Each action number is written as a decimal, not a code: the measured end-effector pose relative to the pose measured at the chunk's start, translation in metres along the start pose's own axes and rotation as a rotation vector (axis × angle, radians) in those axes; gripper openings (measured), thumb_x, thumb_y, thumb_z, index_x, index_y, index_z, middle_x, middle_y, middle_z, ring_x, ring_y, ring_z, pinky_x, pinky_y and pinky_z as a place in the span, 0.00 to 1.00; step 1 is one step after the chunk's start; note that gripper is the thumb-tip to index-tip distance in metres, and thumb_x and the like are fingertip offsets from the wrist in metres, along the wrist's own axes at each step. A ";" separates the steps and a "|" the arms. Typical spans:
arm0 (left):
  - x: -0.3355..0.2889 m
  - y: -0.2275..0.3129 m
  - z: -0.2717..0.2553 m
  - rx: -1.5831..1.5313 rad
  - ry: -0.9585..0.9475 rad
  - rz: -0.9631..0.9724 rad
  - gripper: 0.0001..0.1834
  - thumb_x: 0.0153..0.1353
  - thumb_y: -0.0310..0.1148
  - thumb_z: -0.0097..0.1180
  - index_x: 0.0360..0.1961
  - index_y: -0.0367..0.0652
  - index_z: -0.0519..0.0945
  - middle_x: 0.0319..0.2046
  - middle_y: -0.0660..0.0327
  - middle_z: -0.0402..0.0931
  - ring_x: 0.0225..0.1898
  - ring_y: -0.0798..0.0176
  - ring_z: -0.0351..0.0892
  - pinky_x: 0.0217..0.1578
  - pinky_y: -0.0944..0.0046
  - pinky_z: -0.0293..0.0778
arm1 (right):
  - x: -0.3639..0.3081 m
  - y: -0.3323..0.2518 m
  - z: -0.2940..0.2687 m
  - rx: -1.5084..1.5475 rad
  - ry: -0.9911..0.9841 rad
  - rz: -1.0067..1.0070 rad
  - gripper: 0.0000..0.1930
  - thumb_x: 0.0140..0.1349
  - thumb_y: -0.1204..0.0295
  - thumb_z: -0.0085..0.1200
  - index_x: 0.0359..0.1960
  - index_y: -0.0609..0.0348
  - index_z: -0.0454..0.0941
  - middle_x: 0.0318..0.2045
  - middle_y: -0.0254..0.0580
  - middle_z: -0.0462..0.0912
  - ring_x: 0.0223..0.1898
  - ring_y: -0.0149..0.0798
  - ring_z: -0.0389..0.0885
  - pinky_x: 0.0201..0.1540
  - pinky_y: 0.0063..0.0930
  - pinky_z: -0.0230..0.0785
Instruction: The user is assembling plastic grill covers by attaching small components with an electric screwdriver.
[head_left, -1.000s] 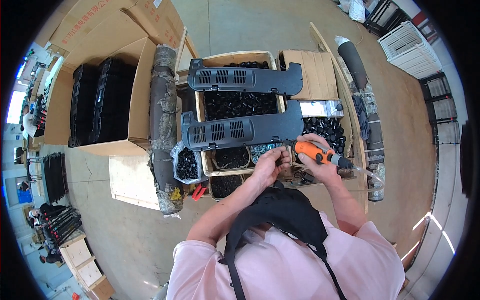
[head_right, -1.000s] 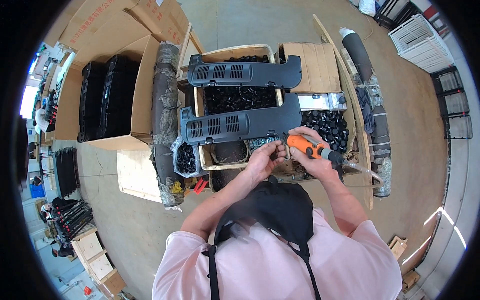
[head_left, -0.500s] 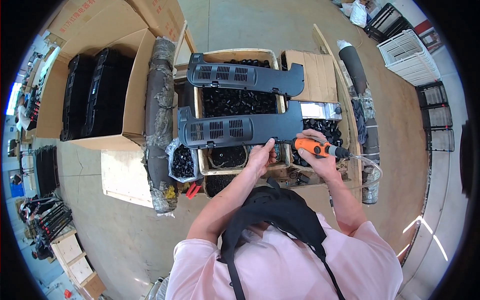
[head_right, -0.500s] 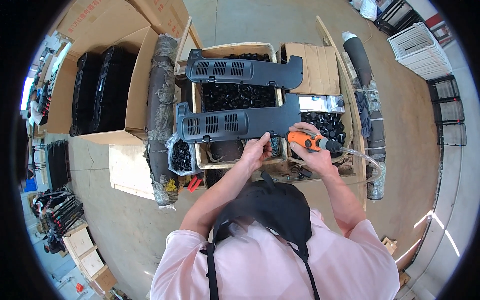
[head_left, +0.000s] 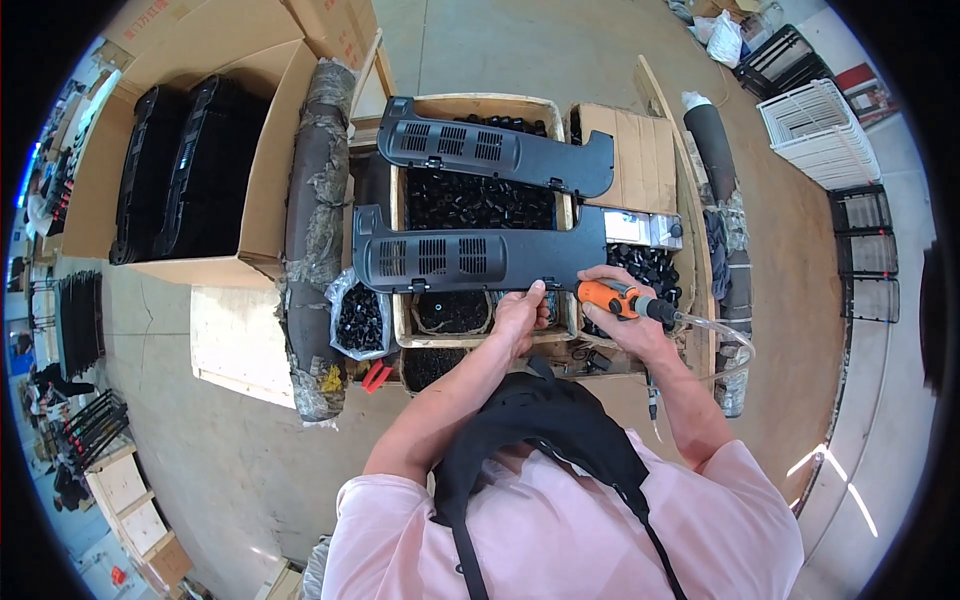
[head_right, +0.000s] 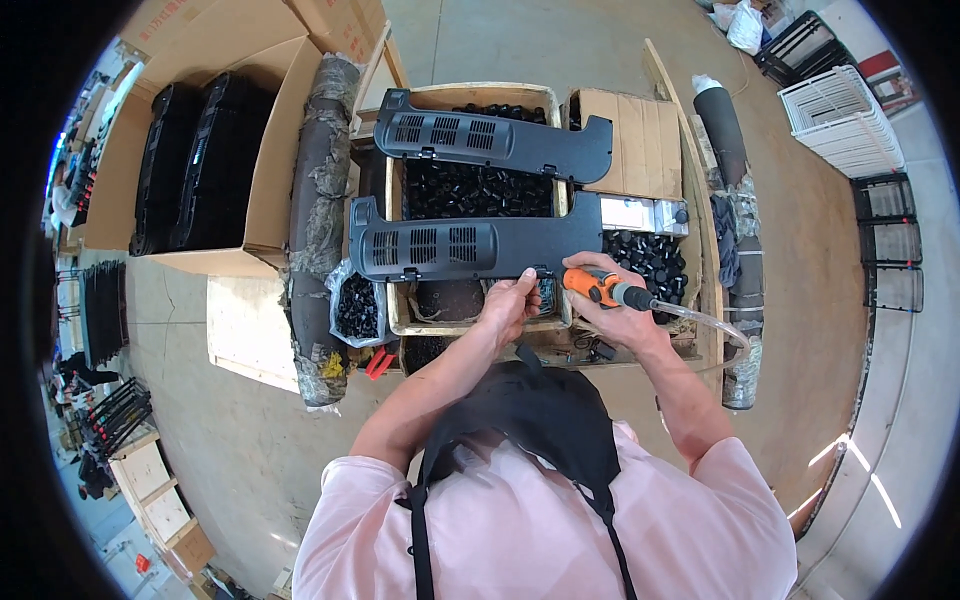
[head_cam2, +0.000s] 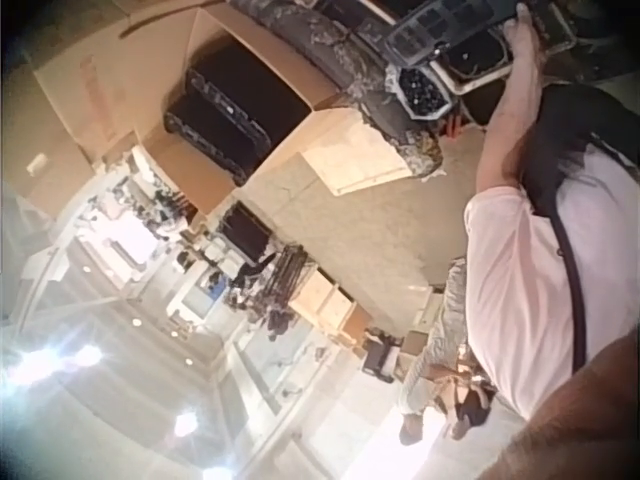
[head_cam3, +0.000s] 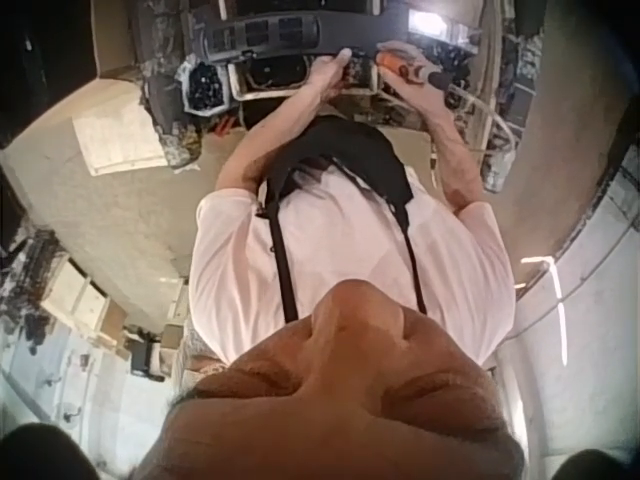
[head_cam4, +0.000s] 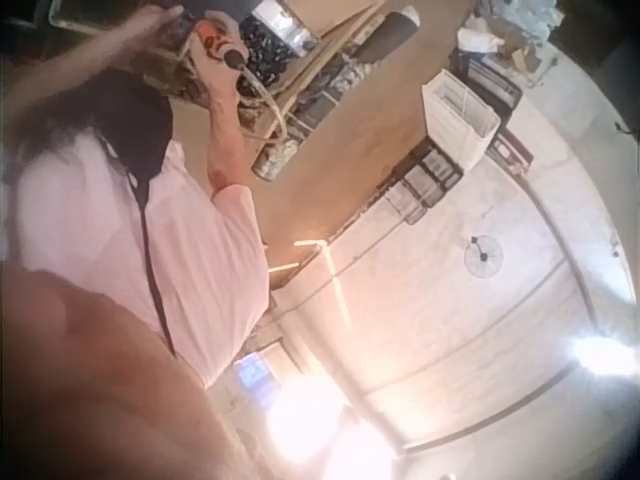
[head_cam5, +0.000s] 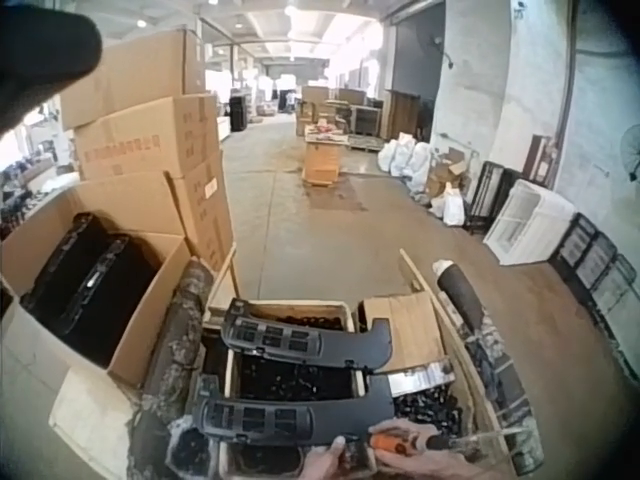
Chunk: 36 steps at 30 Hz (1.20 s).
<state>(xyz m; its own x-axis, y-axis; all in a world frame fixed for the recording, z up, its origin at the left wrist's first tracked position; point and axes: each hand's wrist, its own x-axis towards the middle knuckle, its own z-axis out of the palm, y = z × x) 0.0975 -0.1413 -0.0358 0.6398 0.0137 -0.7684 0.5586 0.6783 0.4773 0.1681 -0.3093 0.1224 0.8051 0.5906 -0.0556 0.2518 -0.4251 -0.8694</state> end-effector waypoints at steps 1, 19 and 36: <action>0.001 -0.001 -0.001 -0.004 0.002 0.001 0.17 0.76 0.46 0.58 0.37 0.42 0.82 0.28 0.67 0.77 0.28 0.70 0.75 0.28 0.67 0.75 | 0.000 -0.002 0.000 -0.014 -0.005 -0.001 0.23 0.58 0.75 0.68 0.56 0.54 0.81 0.47 0.42 0.88 0.47 0.35 0.88 0.53 0.28 0.79; 0.001 -0.002 0.000 0.009 0.029 0.024 0.19 0.76 0.47 0.58 0.33 0.43 0.81 0.25 0.66 0.77 0.24 0.70 0.74 0.24 0.68 0.73 | 0.008 -0.014 -0.001 -0.057 -0.079 -0.034 0.25 0.57 0.73 0.68 0.58 0.54 0.80 0.49 0.43 0.89 0.50 0.42 0.89 0.55 0.33 0.80; -0.008 -0.001 0.000 0.042 0.014 0.035 0.19 0.77 0.47 0.55 0.36 0.42 0.80 0.28 0.65 0.77 0.26 0.69 0.75 0.26 0.66 0.75 | 0.014 -0.025 -0.015 0.113 0.067 -0.041 0.26 0.58 0.79 0.67 0.60 0.62 0.76 0.53 0.46 0.87 0.54 0.35 0.85 0.59 0.32 0.78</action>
<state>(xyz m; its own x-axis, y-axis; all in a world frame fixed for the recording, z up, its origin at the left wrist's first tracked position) 0.0914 -0.1421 -0.0300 0.6522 0.0471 -0.7566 0.5581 0.6456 0.5213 0.1812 -0.3010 0.1509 0.8305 0.5570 0.0111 0.2263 -0.3191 -0.9203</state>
